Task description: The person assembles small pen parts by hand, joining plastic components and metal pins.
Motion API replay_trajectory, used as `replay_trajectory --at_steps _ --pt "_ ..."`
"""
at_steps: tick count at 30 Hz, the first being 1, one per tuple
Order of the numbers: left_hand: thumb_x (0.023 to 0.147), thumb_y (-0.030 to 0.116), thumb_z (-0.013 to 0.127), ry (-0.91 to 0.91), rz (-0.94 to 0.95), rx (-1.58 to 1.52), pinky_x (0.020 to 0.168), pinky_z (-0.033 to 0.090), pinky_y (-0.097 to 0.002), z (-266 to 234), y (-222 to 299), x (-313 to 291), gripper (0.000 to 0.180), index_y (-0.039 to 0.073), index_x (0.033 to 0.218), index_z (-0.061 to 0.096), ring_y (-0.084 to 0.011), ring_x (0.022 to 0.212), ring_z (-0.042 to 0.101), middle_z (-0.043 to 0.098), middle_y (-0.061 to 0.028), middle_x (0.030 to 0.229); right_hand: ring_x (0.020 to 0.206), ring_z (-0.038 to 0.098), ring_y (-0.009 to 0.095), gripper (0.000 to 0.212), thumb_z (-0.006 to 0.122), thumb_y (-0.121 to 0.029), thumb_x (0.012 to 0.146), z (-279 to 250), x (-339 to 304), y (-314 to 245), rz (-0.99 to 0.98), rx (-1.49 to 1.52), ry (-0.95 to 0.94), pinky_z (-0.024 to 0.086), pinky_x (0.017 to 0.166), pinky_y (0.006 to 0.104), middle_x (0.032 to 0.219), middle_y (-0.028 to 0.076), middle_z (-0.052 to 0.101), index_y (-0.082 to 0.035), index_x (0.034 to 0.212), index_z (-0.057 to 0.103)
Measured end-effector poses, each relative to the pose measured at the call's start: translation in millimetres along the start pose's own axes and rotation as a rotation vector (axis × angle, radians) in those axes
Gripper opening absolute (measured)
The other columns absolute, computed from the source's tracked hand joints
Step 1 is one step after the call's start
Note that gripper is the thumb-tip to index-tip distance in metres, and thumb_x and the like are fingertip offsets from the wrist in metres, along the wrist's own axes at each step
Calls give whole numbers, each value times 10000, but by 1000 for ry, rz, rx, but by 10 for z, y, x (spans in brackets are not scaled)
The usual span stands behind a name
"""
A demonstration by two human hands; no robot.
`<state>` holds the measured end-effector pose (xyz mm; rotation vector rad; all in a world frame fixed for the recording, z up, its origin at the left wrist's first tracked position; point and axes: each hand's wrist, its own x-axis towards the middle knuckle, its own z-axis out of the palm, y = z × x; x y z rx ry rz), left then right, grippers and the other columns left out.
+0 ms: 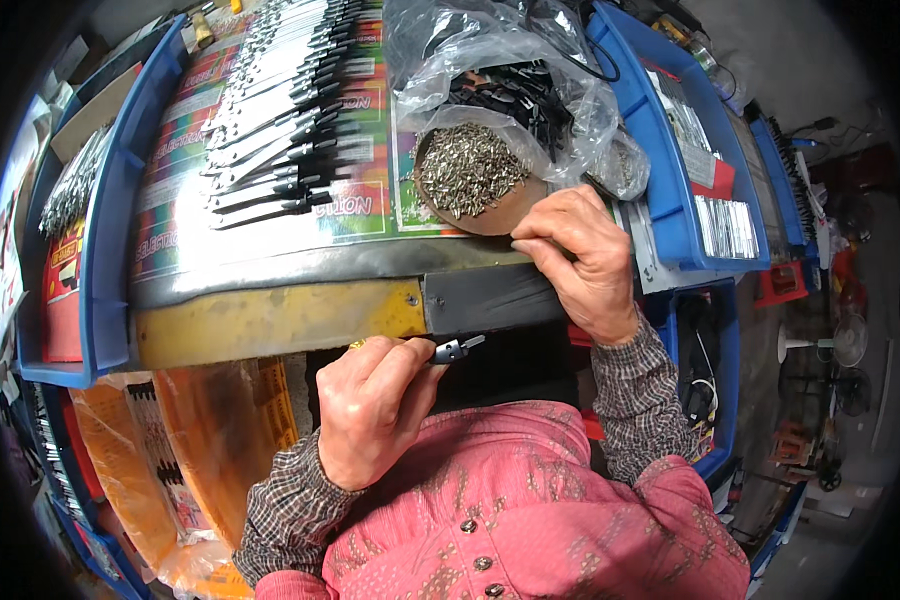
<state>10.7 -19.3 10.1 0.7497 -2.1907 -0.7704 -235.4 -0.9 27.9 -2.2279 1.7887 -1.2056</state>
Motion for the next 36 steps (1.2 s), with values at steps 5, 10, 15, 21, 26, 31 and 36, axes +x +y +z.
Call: replay_trajectory --at_steps 5,10,15,21,26,31,36 --pt "715 -1 760 -18 -42 -62 527 460 -348 24 32 -26 206 24 878 637 -253 584 575 562 -92 692 797 611 247 130 745 -3 736 49 -161 -353 17 281 -82 475 756 353 819 77 637 -12 845 675" --pt "721 -31 748 -13 -40 -70 486 415 -300 43 96 -49 188 18 878 656 -180 534 537 571 -82 680 752 588 241 153 748 -13 725 171 -310 -513 -1 404 -96 474 701 346 804 67 611 -37 848 660" --pt "710 -39 740 -1 17 -42 531 457 -326 54 126 -69 215 19 896 650 -232 588 579 592 -93 710 752 587 246 157 745 -4 721 165 -363 -554 16 391 -111 474 697 349 806 73 607 -32 848 658" --pt "690 -40 742 -8 50 38 574 490 -353 72 127 -102 247 16 908 641 -265 654 622 621 -107 755 753 602 256 156 743 3 725 142 -387 -583 13 355 -141 484 696 355 818 87 616 -16 854 658" --pt "682 -36 745 -6 76 74 575 496 -350 83 113 -108 264 13 919 640 -262 657 625 622 -106 757 750 618 269 198 744 24 699 176 -404 -633 -66 220 -101 503 676 359 824 98 613 0 874 655" --pt "689 -16 747 -12 88 110 577 502 -347 84 100 -100 261 13 925 641 -256 666 628 622 -102 765 750 617 270 261 702 -1 633 222 -445 -638 -243 3 -28 523 632 360 833 103 583 20 885 636" --pt "704 52 738 46 164 129 509 467 -345 137 51 -117 256 28 931 624 -237 589 567 541 -73 715 784 625 269 277 664 -67 646 236 -477 -642 -264 -39 -25 523 630 358 855 112 581 38 900 627"
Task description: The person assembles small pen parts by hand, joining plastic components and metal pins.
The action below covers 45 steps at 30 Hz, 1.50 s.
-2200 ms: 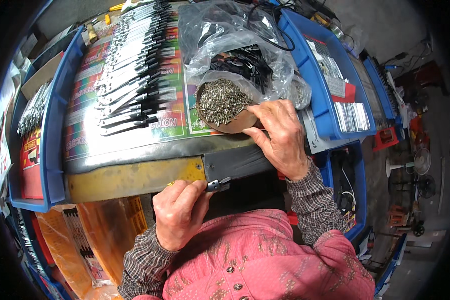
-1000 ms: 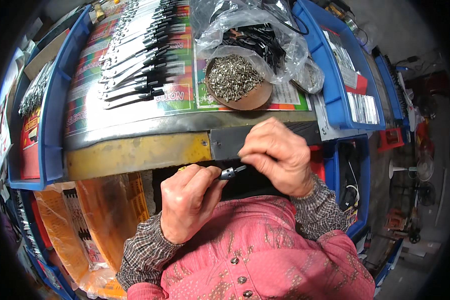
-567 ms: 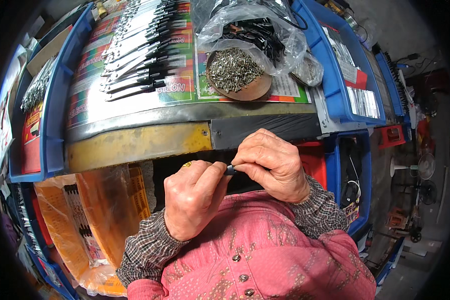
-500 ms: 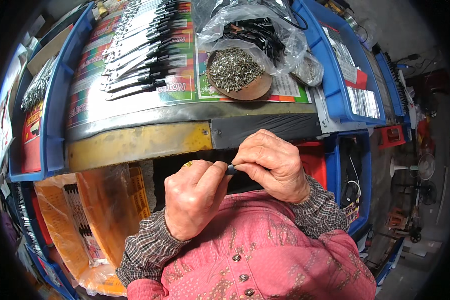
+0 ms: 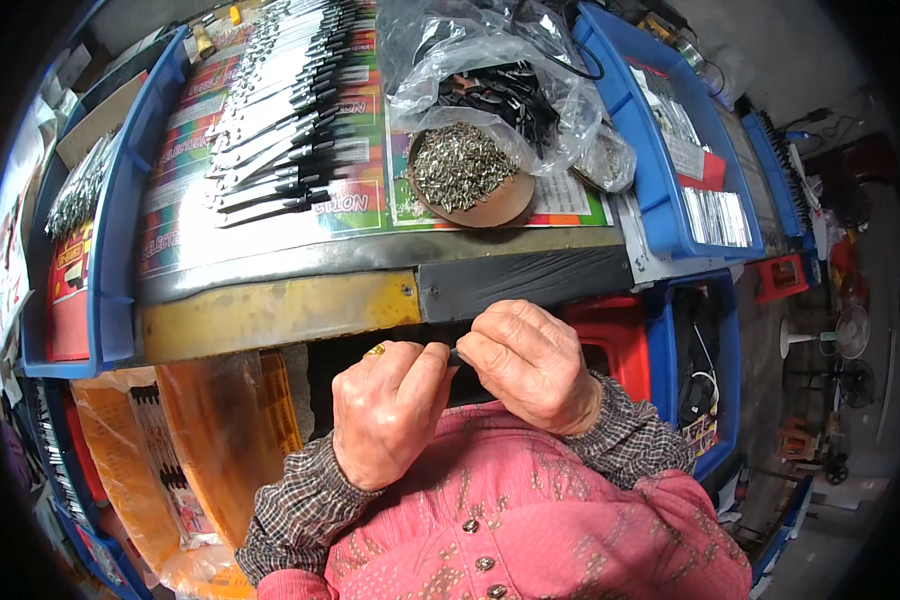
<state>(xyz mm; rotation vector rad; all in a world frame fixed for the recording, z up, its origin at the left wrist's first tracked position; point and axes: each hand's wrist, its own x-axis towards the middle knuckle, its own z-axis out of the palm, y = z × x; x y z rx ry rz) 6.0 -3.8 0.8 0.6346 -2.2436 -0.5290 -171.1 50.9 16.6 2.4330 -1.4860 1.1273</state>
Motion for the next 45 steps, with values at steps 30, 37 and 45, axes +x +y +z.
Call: replay_trajectory --at_steps 30,37,45 --pt "692 26 714 52 41 10 502 472 -333 90 -66 -10 257 19 932 623 -223 579 574 575 -73 737 888 648 277 384 635 -82 690 37 -161 4 -114 -197 -64 568 709 358 993 159 636 62 1045 659" --pt "681 -15 742 -8 -18 -20 569 503 -345 7 15 82 268 14 930 648 -250 658 637 638 -103 784 843 654 278 337 698 -62 686 0 -108 44 -6 -54 -1 562 687 350 937 137 637 39 1005 666" --pt "682 28 739 40 18 13 527 480 -350 -9 -86 104 276 19 933 626 -244 607 589 580 -86 745 838 621 300 335 777 -3 655 -121 156 395 112 -126 106 534 715 380 895 95 627 -31 972 672"
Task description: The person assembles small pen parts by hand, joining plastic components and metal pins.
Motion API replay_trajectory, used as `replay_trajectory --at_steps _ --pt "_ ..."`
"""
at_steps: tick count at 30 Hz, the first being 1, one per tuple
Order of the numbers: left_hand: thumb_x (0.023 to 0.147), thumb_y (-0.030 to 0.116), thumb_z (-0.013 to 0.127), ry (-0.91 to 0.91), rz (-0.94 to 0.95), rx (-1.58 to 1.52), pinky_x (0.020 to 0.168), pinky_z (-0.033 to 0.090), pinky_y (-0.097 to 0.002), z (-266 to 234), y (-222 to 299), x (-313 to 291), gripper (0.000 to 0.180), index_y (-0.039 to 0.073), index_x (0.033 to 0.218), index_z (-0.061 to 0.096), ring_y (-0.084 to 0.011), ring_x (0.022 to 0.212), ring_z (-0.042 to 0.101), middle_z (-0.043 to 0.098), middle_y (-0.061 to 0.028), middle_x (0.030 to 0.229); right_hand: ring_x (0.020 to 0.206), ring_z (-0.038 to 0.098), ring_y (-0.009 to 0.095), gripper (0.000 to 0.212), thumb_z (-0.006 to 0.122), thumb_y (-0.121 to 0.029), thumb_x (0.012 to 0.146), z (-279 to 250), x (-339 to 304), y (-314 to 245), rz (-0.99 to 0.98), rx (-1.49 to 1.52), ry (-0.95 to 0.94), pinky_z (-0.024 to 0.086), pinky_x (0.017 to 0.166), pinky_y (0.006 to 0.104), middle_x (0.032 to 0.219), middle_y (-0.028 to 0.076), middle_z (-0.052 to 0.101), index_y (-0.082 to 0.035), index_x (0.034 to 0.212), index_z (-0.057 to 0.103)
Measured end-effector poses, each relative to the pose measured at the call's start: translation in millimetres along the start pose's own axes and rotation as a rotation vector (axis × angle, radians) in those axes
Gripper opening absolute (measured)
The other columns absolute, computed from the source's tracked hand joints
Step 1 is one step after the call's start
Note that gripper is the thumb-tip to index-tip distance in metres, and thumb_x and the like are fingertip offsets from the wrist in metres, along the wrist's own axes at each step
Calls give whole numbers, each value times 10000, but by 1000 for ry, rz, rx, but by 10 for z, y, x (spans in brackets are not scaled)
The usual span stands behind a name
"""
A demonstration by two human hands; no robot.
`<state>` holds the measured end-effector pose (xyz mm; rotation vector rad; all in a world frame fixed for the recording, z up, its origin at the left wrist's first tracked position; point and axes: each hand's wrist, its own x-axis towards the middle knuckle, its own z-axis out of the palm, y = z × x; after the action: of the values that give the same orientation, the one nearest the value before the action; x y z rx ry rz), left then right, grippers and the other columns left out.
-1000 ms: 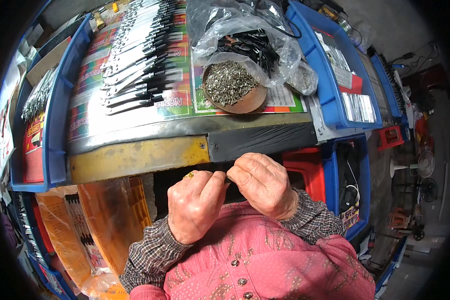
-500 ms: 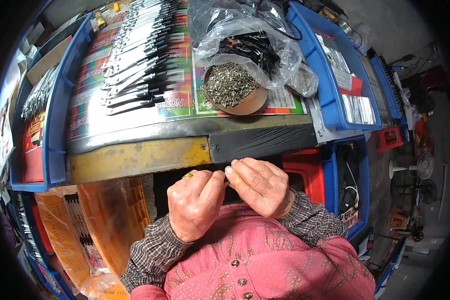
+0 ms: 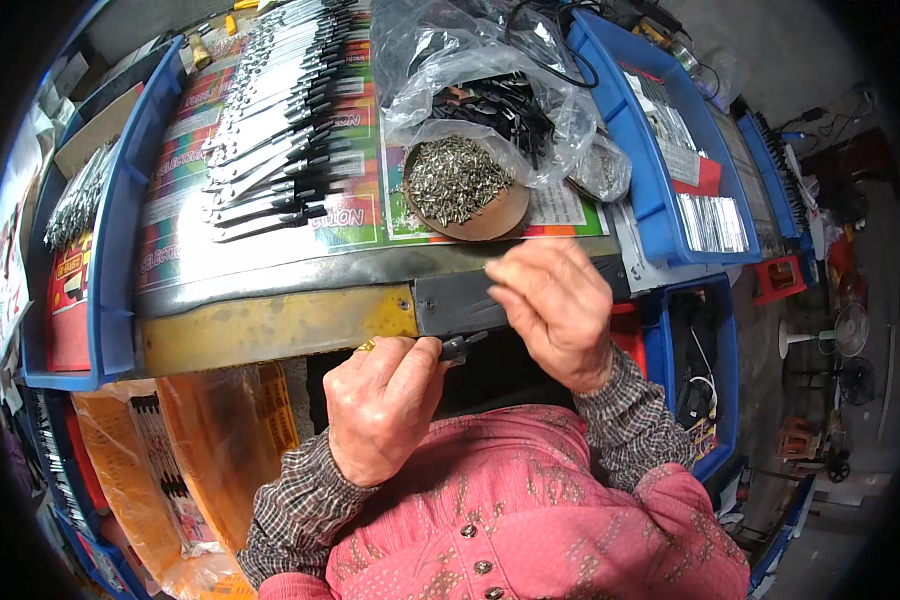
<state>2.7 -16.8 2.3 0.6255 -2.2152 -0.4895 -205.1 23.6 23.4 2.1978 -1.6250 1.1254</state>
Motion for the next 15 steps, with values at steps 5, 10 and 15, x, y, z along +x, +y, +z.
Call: replay_trajectory --at_steps 5,10,15 --pt "672 -32 747 -28 -90 -16 538 469 -362 -64 -17 -6 272 12 918 640 -278 603 588 587 -111 718 946 582 304 349 764 -5 652 69 138 142 59 -91 -48 503 811 394 935 88 612 -38 985 666" --pt "678 -38 746 -13 -108 -10 540 463 -363 -98 -74 -34 261 13 911 638 -279 605 582 582 -113 714 1020 545 305 354 749 -18 673 176 190 186 68 -74 -101 458 878 420 997 89 603 -36 1014 657" --pt "679 -40 746 -28 -133 -21 541 465 -363 -93 -102 -44 253 13 900 635 -280 607 583 583 -113 715 1037 534 297 345 754 -46 678 227 199 216 71 -95 -126 431 872 420 1005 81 597 -46 1010 660"
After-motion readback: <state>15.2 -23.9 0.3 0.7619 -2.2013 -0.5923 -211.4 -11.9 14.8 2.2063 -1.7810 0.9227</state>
